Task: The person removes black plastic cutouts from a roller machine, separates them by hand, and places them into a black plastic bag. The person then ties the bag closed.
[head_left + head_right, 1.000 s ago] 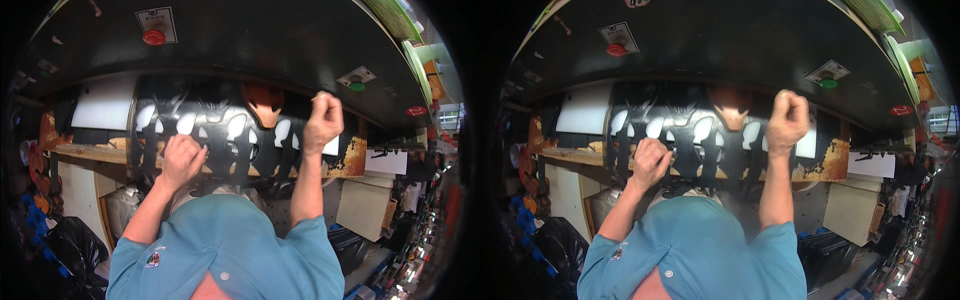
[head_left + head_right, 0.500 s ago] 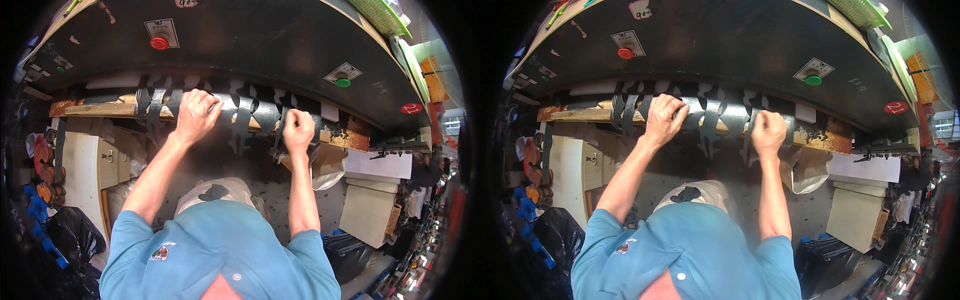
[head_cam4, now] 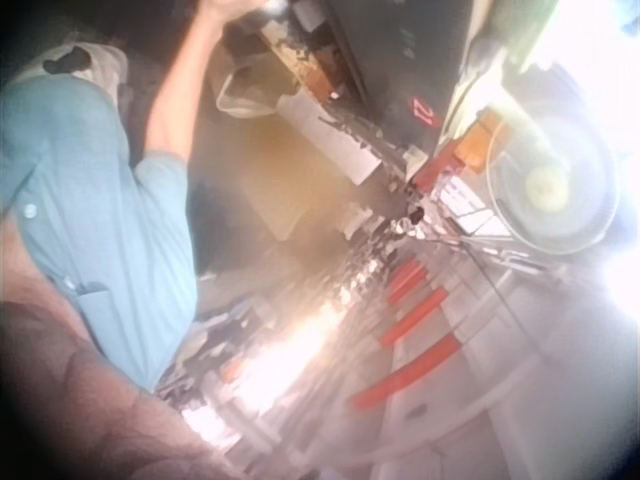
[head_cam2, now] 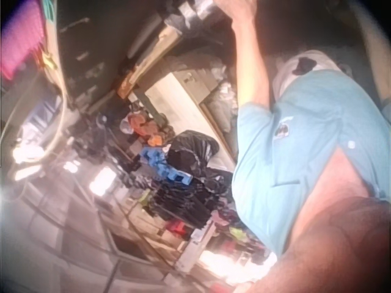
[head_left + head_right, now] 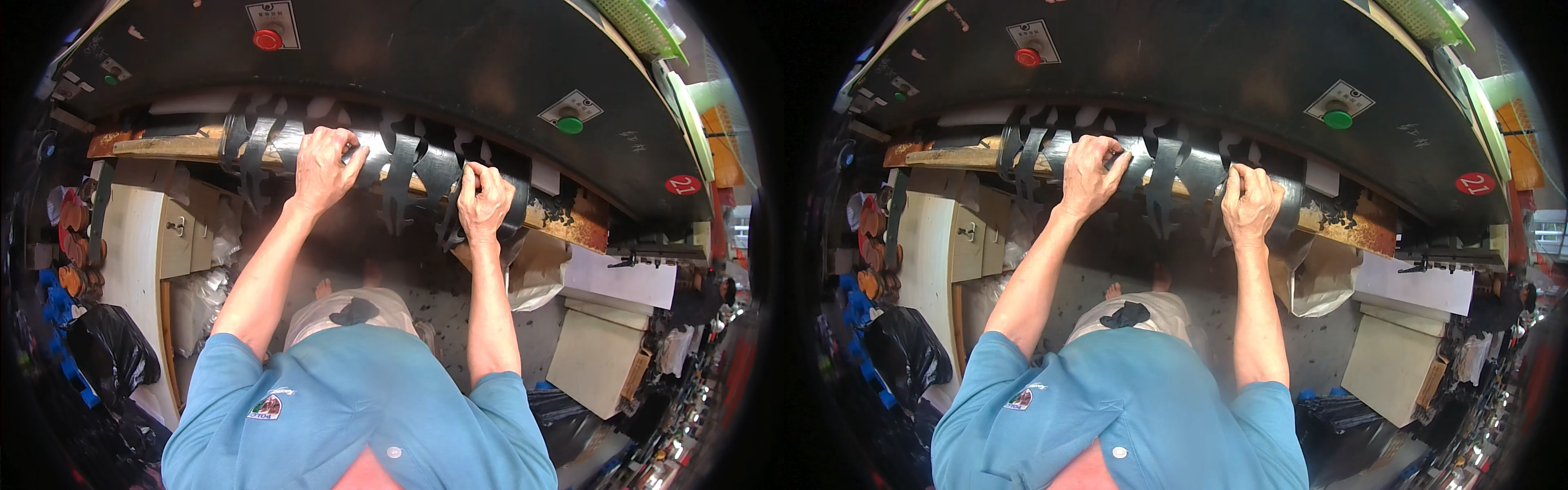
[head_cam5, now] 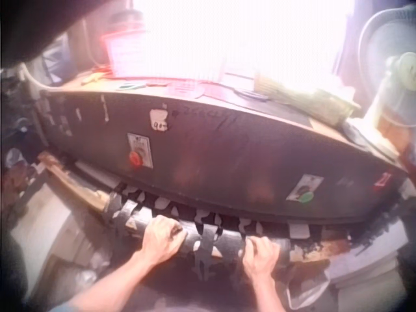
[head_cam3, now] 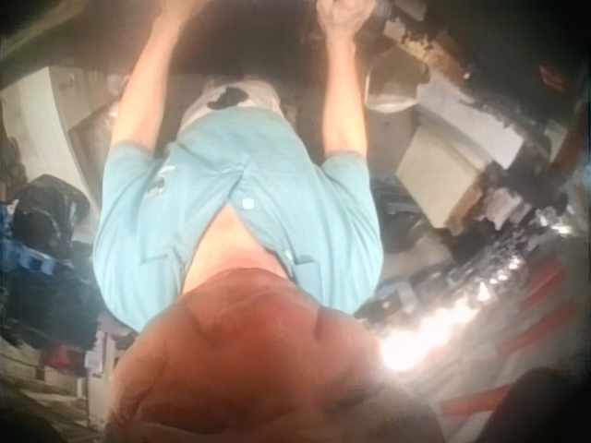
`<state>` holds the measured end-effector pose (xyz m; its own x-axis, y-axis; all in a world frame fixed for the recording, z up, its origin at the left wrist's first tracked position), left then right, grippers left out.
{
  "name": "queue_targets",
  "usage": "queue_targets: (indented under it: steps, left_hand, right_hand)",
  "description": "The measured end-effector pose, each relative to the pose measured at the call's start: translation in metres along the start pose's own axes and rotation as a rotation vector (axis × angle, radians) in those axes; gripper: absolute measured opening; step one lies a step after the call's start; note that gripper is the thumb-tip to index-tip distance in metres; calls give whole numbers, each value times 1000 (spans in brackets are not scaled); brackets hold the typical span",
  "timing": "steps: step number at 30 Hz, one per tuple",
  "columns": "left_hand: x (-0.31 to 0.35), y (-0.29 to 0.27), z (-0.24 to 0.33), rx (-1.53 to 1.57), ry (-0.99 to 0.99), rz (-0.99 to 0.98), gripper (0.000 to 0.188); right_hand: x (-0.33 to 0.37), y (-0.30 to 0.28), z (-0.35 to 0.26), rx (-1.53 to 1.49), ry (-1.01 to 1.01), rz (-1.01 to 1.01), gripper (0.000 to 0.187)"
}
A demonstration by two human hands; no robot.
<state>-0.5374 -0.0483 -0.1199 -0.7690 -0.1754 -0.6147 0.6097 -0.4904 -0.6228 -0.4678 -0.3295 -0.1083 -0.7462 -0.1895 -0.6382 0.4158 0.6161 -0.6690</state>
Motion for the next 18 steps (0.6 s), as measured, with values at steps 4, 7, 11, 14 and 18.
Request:
queue_targets:
  steps: [4,7,11,14,18]
  left_hand:
    - [-10,19,-4,14,-27,-1,25]
    - [-39,43,-12,28,-57,-36,25]
    - [-15,22,4,46,-11,-30,27]
    - [52,-22,26,70,47,-12,32]
    - [102,-41,23,100,-68,-213,27]
  right_hand:
    - [-13,4,17,-73,-84,11,4]
    - [-40,26,41,-75,68,-111,4]
    - [-13,0,22,-227,56,-103,5]
    - [58,-36,27,-576,551,-93,9]
    - [83,-58,15,-574,604,-1,13]
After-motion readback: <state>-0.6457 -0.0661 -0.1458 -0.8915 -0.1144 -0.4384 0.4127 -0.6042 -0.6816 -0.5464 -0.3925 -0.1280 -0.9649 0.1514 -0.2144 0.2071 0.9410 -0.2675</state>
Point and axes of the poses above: each hand's wrist, its own x-axis away from the middle knuckle, its own y-axis out of the palm, z = x × y, the point moved 7 cm from there along -x, towards the middle knuckle
